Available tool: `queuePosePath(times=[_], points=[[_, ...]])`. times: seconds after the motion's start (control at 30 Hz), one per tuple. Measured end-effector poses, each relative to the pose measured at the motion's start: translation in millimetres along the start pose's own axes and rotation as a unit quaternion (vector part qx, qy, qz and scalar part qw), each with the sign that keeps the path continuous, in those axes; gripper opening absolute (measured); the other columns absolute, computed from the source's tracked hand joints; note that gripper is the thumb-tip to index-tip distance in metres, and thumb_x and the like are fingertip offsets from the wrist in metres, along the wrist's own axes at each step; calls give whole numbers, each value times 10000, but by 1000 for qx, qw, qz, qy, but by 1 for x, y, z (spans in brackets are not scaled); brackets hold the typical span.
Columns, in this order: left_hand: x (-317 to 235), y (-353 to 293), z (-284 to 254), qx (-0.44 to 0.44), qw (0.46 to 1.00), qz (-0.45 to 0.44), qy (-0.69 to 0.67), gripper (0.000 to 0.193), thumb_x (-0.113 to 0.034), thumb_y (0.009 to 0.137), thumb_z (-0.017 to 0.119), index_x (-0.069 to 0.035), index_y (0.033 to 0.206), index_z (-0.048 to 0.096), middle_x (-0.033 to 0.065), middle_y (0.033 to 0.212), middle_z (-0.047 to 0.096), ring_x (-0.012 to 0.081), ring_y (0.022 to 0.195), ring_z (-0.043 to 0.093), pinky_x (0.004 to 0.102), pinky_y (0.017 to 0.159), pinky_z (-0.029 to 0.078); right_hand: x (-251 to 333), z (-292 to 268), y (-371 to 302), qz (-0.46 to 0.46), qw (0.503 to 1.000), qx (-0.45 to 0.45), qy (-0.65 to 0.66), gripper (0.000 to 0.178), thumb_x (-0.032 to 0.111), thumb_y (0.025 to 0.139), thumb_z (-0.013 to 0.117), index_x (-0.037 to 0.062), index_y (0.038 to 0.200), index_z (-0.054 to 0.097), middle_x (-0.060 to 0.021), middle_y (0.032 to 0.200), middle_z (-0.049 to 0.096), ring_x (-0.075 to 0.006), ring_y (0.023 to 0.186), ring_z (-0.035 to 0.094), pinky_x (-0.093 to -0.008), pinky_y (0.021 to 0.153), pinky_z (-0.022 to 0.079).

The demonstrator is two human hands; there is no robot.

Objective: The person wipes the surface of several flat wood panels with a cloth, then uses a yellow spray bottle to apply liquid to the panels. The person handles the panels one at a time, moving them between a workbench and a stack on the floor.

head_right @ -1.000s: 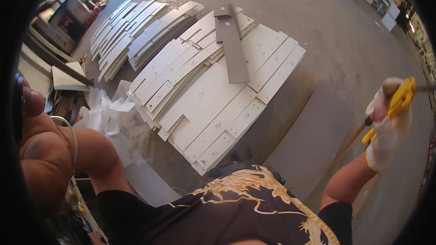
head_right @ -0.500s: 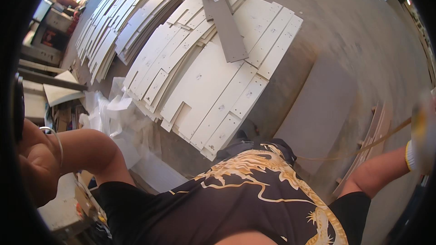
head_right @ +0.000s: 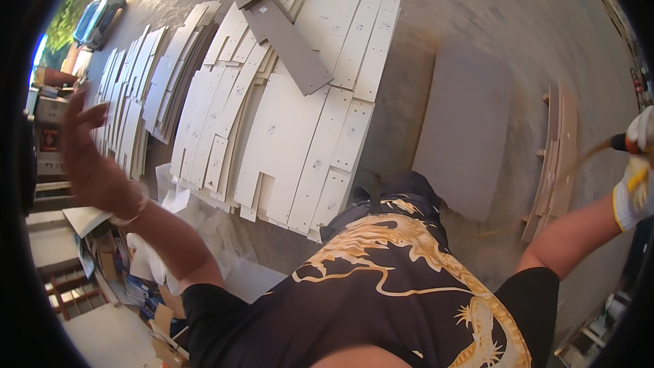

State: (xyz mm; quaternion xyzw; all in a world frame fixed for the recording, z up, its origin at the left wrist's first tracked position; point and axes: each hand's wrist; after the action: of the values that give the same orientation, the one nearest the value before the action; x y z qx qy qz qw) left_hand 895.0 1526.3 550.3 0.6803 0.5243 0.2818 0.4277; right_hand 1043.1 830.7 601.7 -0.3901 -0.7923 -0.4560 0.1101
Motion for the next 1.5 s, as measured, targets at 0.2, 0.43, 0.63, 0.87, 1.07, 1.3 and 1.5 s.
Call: queuePosePath(times=[0.2, 0.43, 0.63, 0.87, 1.07, 1.3, 1.5], points=[[4, -247, 194, 230, 870, -400, -175, 312, -38, 1002, 595, -84, 1299, 678, 143, 1173, 747, 280, 970, 722, 359, 821, 574, -85, 74, -99, 274, 955, -55, -103, 365, 22, 943, 668, -8, 1300, 597, -59, 1054, 649, -141, 907, 641, -303, 845, 538], [-145, -588, 208, 697, 571, -394, -181, 416, -360, 967, 604, -39, 1199, 730, 240, 1148, 733, 414, 1122, 686, 490, 953, 543, -134, 232, -214, 620, 766, 102, 139, 54, 34, 887, 708, 30, 929, 674, -13, 648, 599, -83, 416, 467, -274, 378, 334], [-160, -589, 162, 667, 434, -598, -101, 427, -267, 923, 627, 9, 1236, 715, 115, 965, 788, 274, 821, 764, 423, 726, 599, -217, 288, -197, 670, 577, 346, 313, 164, 56, 801, 818, 2, 907, 705, -35, 633, 611, -114, 420, 477, -294, 401, 353], [-64, -469, 333, 368, 357, -856, -65, 336, -149, 993, 573, -13, 1285, 668, 159, 1025, 771, 258, 728, 756, 357, 517, 566, -365, 353, -61, 643, 506, 468, 334, 210, 87, 820, 799, -36, 975, 729, -90, 727, 683, -111, 423, 495, -283, 404, 365], [-48, -293, 547, 324, 574, -720, -218, 327, -153, 1010, 632, 45, 1265, 682, 157, 1072, 767, 204, 865, 755, 308, 748, 593, -482, 406, 16, 668, 499, 445, 327, 230, 69, 850, 752, -53, 1041, 712, -112, 753, 689, -142, 416, 515, -309, 403, 404], [-41, -263, 645, 266, 417, -837, -235, 369, -131, 1003, 604, 29, 1334, 630, 147, 1083, 768, 220, 895, 748, 330, 744, 594, -550, 444, 41, 733, 426, 350, 399, 415, 28, 875, 654, -35, 1281, 599, -281, 1010, 740, -251, 494, 642, -367, 455, 512], [5, -347, 672, 125, 267, -935, -196, 364, -71, 993, 523, 25, 1337, 593, 166, 1032, 760, 242, 837, 741, 378, 689, 607, -569, 468, 38, 746, 447, 356, 343, 354, 52, 862, 669, -22, 1205, 621, -270, 975, 739, -256, 456, 615, -373, 424, 498]])
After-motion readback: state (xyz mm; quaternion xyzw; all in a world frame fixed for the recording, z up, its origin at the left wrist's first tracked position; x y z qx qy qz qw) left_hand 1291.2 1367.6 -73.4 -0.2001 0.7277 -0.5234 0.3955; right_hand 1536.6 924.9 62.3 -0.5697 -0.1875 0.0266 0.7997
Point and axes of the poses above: each hand's wrist, its own y-axis towards the middle knuckle, its own z-axis out of the palm, x = y × z
